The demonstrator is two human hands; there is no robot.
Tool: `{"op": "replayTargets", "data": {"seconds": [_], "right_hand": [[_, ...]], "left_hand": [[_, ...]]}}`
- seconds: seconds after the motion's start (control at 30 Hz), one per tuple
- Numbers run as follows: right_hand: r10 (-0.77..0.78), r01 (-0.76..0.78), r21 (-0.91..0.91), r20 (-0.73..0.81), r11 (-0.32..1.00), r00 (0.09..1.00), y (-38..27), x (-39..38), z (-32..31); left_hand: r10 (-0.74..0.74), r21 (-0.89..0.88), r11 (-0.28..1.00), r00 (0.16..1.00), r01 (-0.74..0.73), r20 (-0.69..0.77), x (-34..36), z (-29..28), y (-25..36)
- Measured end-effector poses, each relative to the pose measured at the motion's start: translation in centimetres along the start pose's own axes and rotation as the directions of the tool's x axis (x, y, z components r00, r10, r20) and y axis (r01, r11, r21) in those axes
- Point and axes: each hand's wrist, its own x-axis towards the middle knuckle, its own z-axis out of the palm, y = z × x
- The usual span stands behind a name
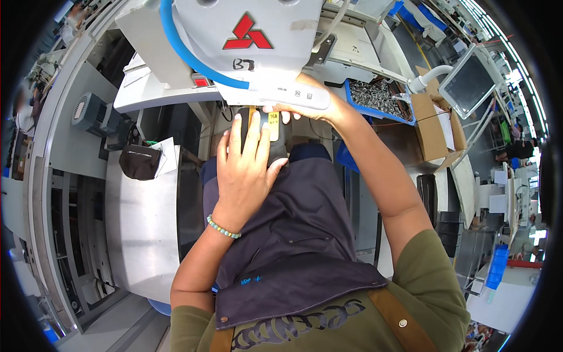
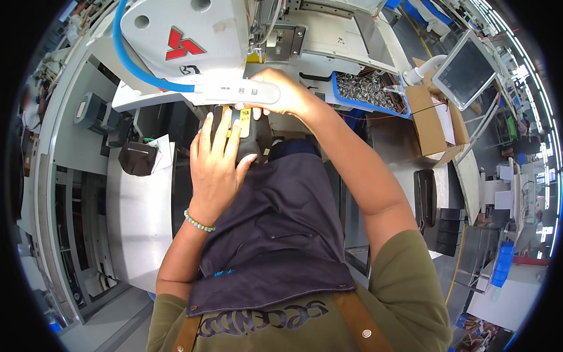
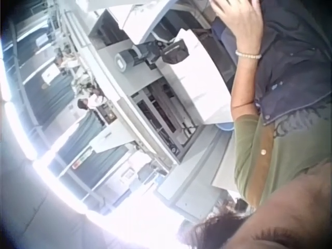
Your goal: Sewing a leather pouch using an industrial sewing machine.
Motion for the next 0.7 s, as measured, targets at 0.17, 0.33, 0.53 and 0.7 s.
{"op": "replayTargets", "data": {"seconds": [0.17, 0.33, 0.53, 0.7], "right_hand": [[0.040, -0.054, 0.085, 0.154, 0.995, 0.987, -0.1, 1.6, -1.4], [0.226, -0.266, 0.130, 0.258, 0.955, 0.939, -0.5, 3.6, -1.6], [0.282, -0.348, 0.244, 0.268, 0.905, 0.921, 0.6, 3.3, -2.1], [0.183, -0.231, 0.253, 0.199, 0.939, 0.963, -0.5, 2.5, -1.8]], "left_hand": [[-0.039, -0.196, 0.980, 0.999, 0.035, -0.017, 0.9, 0.6, -0.9], [-0.337, -0.689, 0.701, 0.937, 0.183, -0.094, -0.7, 0.9, -3.2], [-0.148, -0.424, 0.900, 0.986, 0.105, -0.070, -0.4, -0.5, -1.3], [-0.028, -0.207, 0.978, 1.000, 0.024, -0.012, 1.0, 0.2, 0.4]]}}
